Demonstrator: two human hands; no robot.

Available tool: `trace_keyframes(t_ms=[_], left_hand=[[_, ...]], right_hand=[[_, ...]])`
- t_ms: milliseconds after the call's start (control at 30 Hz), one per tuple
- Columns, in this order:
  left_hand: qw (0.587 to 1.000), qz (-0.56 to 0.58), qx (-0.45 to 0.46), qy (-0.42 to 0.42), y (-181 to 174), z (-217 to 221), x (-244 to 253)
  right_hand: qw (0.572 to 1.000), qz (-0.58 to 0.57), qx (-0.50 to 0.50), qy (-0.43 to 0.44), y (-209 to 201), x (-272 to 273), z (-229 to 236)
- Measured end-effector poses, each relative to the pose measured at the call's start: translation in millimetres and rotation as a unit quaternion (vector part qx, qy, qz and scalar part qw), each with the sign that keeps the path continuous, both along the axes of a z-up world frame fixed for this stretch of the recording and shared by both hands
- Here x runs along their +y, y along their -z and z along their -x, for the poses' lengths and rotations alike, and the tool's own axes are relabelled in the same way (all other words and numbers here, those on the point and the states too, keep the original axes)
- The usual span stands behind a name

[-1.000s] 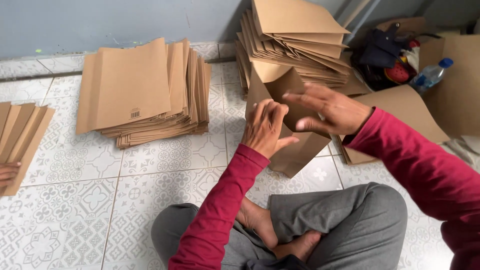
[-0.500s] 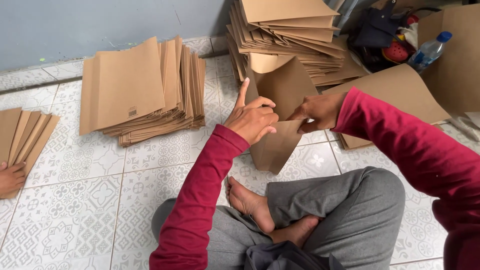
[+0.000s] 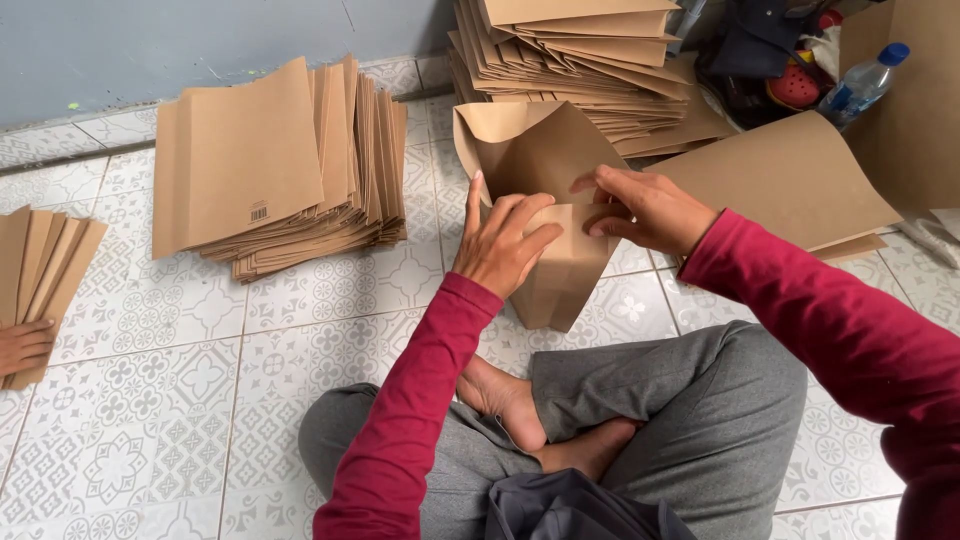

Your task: Folding brown paper sheets into bags while sitting on the floor.

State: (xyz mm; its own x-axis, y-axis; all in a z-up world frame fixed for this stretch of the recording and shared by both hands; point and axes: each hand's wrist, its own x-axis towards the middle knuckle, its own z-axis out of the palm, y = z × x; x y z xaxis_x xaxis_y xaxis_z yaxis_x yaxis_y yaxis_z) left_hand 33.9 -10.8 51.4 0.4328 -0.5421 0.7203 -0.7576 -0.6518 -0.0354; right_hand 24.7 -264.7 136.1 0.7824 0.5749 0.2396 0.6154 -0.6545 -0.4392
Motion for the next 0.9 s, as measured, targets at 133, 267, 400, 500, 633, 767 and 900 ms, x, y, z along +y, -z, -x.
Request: trace_keyframes(t_ms=[133, 267, 400, 500, 633, 767, 900], left_hand=[[1.000, -0.014, -0.010, 0.009, 1.0, 10.2, 6.7], [0.999, -0.022, -0.023, 0.000, 0.9, 16.1, 11.7], [1.000, -0.022, -0.019, 0.007, 2.9, 15.2, 11.9], [1.000, -0.007, -0.008, 0.021, 0.7, 17.1, 12.6], [0.999, 0.007, -0.018, 0.027, 5.5, 16.2, 9.8], [0.999, 0.026, -0.019, 0.036, 16.8, 17.0, 6.7], [0.996, 0.086, -0.017, 0.028, 21.2, 23.4, 5.6]], right_hand=[[0.985, -0.010, -0.158, -0.068, 27.4, -11.4, -10.5], [0.942, 0.050, -0.311, -0.118, 13.9, -1.1, 6.2], [0.894, 0.085, -0.421, -0.127, 14.0, 7.7, 13.4], [0.893, 0.092, -0.417, -0.141, 21.3, 6.5, 9.0], [0.896, 0.079, -0.405, -0.164, 31.9, 4.4, 1.8], [0.910, 0.052, -0.371, -0.177, 38.1, 5.7, 2.6], [0.935, 0.010, -0.316, -0.160, 51.5, 5.1, 3.5]])
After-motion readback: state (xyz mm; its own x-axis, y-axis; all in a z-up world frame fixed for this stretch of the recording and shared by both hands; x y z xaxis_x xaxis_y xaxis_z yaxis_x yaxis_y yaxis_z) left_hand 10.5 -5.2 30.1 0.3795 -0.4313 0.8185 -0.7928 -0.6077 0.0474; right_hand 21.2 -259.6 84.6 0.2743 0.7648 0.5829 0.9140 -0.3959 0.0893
